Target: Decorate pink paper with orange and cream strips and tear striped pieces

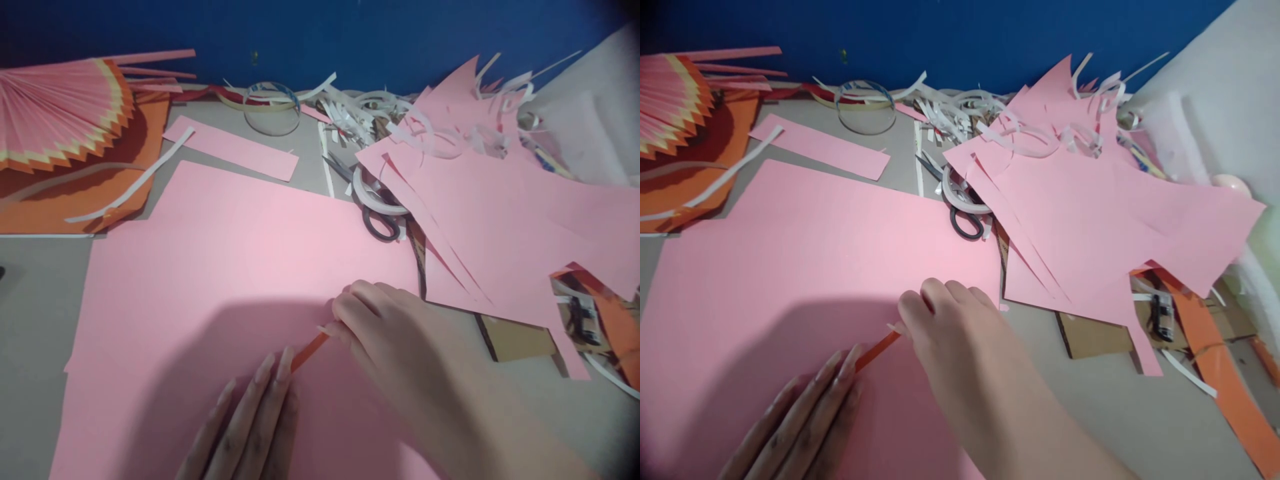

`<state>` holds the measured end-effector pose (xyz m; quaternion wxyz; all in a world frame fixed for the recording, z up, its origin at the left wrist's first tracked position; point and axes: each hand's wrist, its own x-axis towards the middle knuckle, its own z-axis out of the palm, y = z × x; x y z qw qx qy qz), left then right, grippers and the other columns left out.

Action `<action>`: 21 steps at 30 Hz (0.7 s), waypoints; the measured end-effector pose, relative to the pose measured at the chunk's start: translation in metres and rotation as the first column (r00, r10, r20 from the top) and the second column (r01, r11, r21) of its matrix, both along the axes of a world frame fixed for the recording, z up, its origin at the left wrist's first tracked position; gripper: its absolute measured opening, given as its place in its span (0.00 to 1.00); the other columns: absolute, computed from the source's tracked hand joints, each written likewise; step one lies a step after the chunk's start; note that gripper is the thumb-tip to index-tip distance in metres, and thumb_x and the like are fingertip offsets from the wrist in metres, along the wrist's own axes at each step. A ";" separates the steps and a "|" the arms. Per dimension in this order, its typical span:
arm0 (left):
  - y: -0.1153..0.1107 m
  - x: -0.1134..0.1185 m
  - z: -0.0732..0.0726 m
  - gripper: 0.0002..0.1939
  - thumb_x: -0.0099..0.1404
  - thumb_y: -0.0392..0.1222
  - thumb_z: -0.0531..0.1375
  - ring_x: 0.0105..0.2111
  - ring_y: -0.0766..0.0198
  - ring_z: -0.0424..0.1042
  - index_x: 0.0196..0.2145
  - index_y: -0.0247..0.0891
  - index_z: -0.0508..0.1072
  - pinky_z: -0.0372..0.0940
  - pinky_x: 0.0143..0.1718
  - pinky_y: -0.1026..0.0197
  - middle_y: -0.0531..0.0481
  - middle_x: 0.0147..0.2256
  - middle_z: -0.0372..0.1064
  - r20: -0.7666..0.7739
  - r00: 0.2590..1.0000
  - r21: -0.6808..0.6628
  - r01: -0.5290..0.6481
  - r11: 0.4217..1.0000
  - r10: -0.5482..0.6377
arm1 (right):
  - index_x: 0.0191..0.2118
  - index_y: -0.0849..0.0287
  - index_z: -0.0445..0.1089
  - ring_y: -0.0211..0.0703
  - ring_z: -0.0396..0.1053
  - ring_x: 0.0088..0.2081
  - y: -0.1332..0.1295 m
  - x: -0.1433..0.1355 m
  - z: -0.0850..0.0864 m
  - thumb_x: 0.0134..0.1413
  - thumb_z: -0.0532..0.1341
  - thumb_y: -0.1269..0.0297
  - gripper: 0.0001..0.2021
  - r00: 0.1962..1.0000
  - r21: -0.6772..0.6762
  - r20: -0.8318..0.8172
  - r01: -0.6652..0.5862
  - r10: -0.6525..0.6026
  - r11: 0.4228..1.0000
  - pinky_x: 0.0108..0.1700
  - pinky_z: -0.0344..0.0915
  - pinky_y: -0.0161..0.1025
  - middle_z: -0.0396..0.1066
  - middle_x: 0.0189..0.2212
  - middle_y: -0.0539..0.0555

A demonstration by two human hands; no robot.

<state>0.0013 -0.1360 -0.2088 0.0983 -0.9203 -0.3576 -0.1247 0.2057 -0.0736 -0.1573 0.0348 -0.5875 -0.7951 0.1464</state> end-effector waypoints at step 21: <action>0.037 0.013 0.045 0.45 0.56 0.61 0.52 0.62 0.50 0.40 0.62 0.29 0.45 0.37 0.60 0.49 0.40 0.63 0.38 -0.065 0.994 -0.364 0.056 0.930 -0.085 | 0.37 0.59 0.64 0.43 0.61 0.33 0.002 -0.008 0.019 0.55 0.53 0.72 0.06 0.969 -0.062 0.208 -0.121 0.131 0.991 0.34 0.54 0.39 0.64 0.34 0.54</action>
